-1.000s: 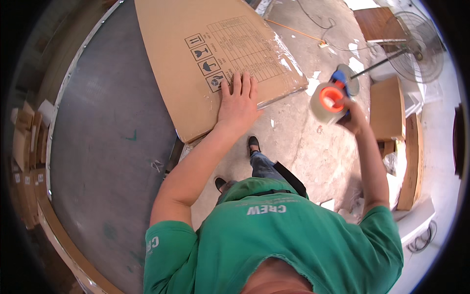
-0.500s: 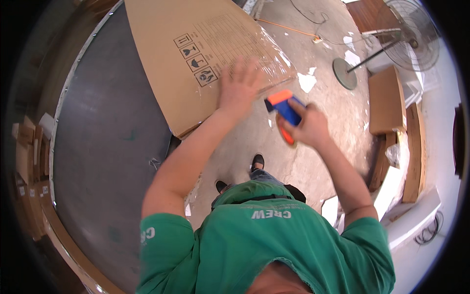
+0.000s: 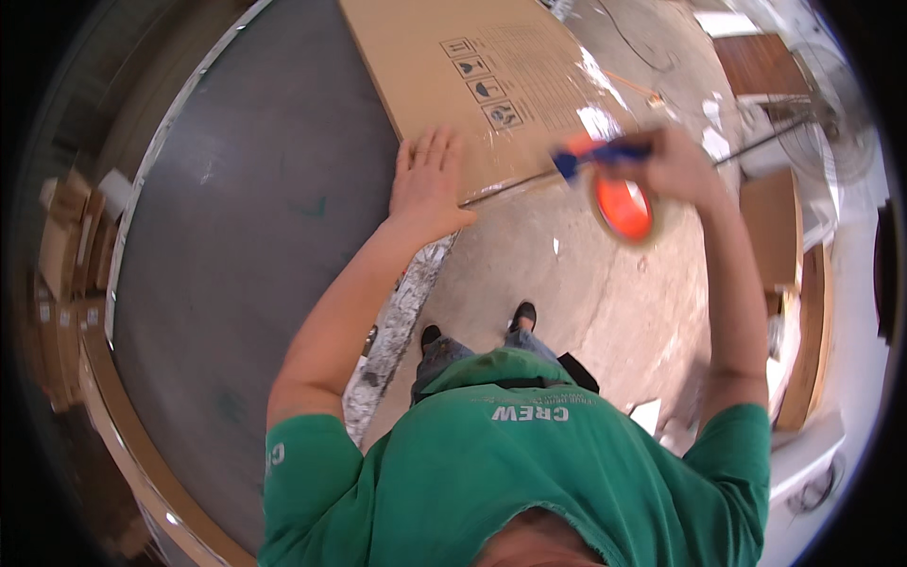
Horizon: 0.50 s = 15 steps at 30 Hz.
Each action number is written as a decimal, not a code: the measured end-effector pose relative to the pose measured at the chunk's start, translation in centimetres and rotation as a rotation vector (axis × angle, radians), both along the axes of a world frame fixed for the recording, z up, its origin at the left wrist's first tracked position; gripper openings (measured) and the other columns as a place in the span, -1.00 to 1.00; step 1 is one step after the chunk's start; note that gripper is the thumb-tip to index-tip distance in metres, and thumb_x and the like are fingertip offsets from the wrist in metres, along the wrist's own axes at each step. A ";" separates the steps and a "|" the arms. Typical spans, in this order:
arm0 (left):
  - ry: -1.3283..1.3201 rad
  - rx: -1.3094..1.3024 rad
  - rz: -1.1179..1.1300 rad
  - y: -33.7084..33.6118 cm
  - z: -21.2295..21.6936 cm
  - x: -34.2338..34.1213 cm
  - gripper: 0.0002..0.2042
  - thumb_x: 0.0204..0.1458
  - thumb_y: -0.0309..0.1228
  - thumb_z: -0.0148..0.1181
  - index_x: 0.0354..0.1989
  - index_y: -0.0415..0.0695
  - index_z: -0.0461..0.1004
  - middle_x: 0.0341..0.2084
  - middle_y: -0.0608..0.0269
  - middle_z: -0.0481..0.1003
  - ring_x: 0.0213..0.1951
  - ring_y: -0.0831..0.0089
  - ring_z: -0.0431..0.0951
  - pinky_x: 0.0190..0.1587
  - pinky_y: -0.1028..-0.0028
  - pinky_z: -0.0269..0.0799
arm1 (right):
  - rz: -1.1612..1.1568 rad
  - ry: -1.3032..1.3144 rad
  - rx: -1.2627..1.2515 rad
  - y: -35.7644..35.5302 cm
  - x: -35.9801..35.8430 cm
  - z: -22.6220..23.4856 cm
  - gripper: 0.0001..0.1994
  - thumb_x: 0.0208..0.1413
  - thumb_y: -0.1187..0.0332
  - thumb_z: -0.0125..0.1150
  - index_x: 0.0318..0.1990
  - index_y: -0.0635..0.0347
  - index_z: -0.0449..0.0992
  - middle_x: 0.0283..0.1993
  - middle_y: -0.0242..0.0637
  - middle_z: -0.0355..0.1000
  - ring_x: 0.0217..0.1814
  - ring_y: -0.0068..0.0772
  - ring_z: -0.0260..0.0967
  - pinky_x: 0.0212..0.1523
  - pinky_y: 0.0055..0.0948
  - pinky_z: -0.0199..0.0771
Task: The person uses a tape dispenser to seal cardboard boxes on a conveyor belt, applying tape across the seams and edges of the packages.
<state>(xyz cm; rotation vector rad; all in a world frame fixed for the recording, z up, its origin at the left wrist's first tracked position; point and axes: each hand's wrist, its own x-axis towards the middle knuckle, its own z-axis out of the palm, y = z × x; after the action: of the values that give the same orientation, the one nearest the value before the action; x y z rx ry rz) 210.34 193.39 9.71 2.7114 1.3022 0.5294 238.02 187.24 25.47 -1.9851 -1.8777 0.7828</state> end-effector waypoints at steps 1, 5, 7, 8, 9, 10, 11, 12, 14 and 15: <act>-0.074 -0.003 0.006 -0.2 -0.1 -0.9 0.02 -0.48 -0.20 0.52 0.27 -0.21 0.11 0.26 -0.03 0.16 0.34 0.10 0.07 0.37 0.10 -0.13 | 0.039 0.032 0.078 1.1 -3.7 2.6 -0.55 -0.22 0.05 0.36 -0.16 0.07 0.65 -0.30 -0.21 0.59 -0.23 -0.30 0.54 -0.15 -0.43 0.47; -0.402 -0.044 -0.046 0.9 -0.5 1.9 0.03 -0.46 -0.30 0.46 0.30 -0.22 0.02 0.26 0.02 0.14 0.36 0.08 0.01 0.40 0.14 -0.18 | -0.098 -0.344 0.007 4.9 -9.9 1.7 -0.48 -0.22 -0.15 0.20 -0.35 0.17 0.64 -0.45 -0.09 0.53 -0.37 -0.08 0.51 -0.29 -0.28 0.50; -0.506 -0.044 -0.027 1.0 -1.4 0.9 0.01 -0.47 -0.32 0.46 0.30 -0.20 0.04 0.24 0.02 0.17 0.36 0.09 0.02 0.40 0.13 -0.17 | -0.134 -0.317 0.230 -0.7 -9.7 -7.1 -0.49 -0.22 -0.10 0.26 -0.22 0.09 0.61 -0.47 -0.03 0.51 -0.37 -0.01 0.51 -0.34 -0.16 0.54; -0.417 0.037 -0.027 1.1 -0.9 0.5 -0.05 -0.34 -0.29 0.44 0.30 -0.22 0.07 0.26 -0.04 0.15 0.34 0.10 0.05 0.38 0.12 -0.13 | -0.179 -0.386 0.170 -4.3 -10.9 -8.1 -0.45 -0.22 -0.11 0.28 -0.09 0.00 0.58 -0.39 -0.06 0.52 -0.37 -0.03 0.51 -0.33 -0.15 0.57; -0.269 0.079 -0.171 1.6 -0.7 1.2 -0.10 -0.29 -0.32 0.39 0.31 -0.21 0.07 0.28 -0.02 0.13 0.36 0.11 0.03 0.38 0.12 -0.14 | -0.186 -0.427 0.024 -7.5 -11.4 -9.3 -0.44 -0.21 -0.12 0.28 -0.05 -0.03 0.57 -0.35 -0.08 0.52 -0.35 -0.04 0.51 -0.31 -0.15 0.58; -0.107 0.125 -0.342 2.2 -0.5 1.9 -0.15 -0.24 -0.34 0.34 0.31 -0.20 0.08 0.30 0.01 0.11 0.37 0.11 0.02 0.39 0.12 -0.15 | -0.223 -0.431 -0.102 -9.3 -11.6 -11.0 -0.45 -0.21 -0.10 0.28 -0.04 -0.04 0.57 -0.38 -0.07 0.52 -0.32 -0.05 0.51 -0.29 -0.15 0.58; 0.045 0.190 -0.507 2.9 0.0 3.2 -0.19 -0.19 -0.37 0.29 0.32 -0.20 0.08 0.32 0.04 0.09 0.38 0.12 0.00 0.39 0.13 -0.15 | -0.227 -0.414 -0.049 -9.0 -11.4 -12.3 -0.43 -0.23 -0.08 0.29 -0.02 -0.03 0.56 -0.34 -0.03 0.52 -0.30 -0.02 0.52 -0.26 -0.17 0.58; 0.080 0.077 -0.533 3.2 -0.2 4.0 -0.24 -0.14 -0.43 0.17 0.34 -0.18 0.06 0.37 0.10 0.04 0.41 0.16 -0.05 0.40 0.14 -0.18 | -0.237 -0.436 -0.062 -6.9 -11.2 -13.2 -0.42 -0.24 -0.06 0.29 0.00 -0.03 0.56 -0.33 -0.03 0.53 -0.28 -0.03 0.52 -0.25 -0.18 0.57; 0.129 -0.017 -0.536 3.5 0.7 5.2 -0.20 -0.19 -0.44 0.17 0.36 -0.16 0.04 0.37 0.08 0.02 0.42 0.20 -0.09 0.41 0.16 -0.21 | -0.216 -0.413 -0.163 -2.2 -9.5 -13.9 -0.44 -0.27 -0.04 0.30 -0.04 0.00 0.57 -0.31 -0.03 0.54 -0.25 -0.04 0.53 -0.23 -0.20 0.57; 0.139 -0.034 -0.514 3.8 0.7 5.4 -0.19 -0.20 -0.46 0.16 0.36 -0.16 0.03 0.37 0.07 0.02 0.43 0.21 -0.10 0.41 0.17 -0.22 | -0.157 -0.364 -0.237 -0.2 -8.6 -14.2 -0.46 -0.28 -0.03 0.31 -0.09 0.02 0.59 -0.29 -0.02 0.55 -0.24 -0.05 0.53 -0.22 -0.21 0.56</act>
<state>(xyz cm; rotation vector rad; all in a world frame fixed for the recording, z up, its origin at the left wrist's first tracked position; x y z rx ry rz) 215.74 197.17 10.37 2.9299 0.5751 0.2642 229.44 187.02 11.24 -2.5341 -1.8520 0.6599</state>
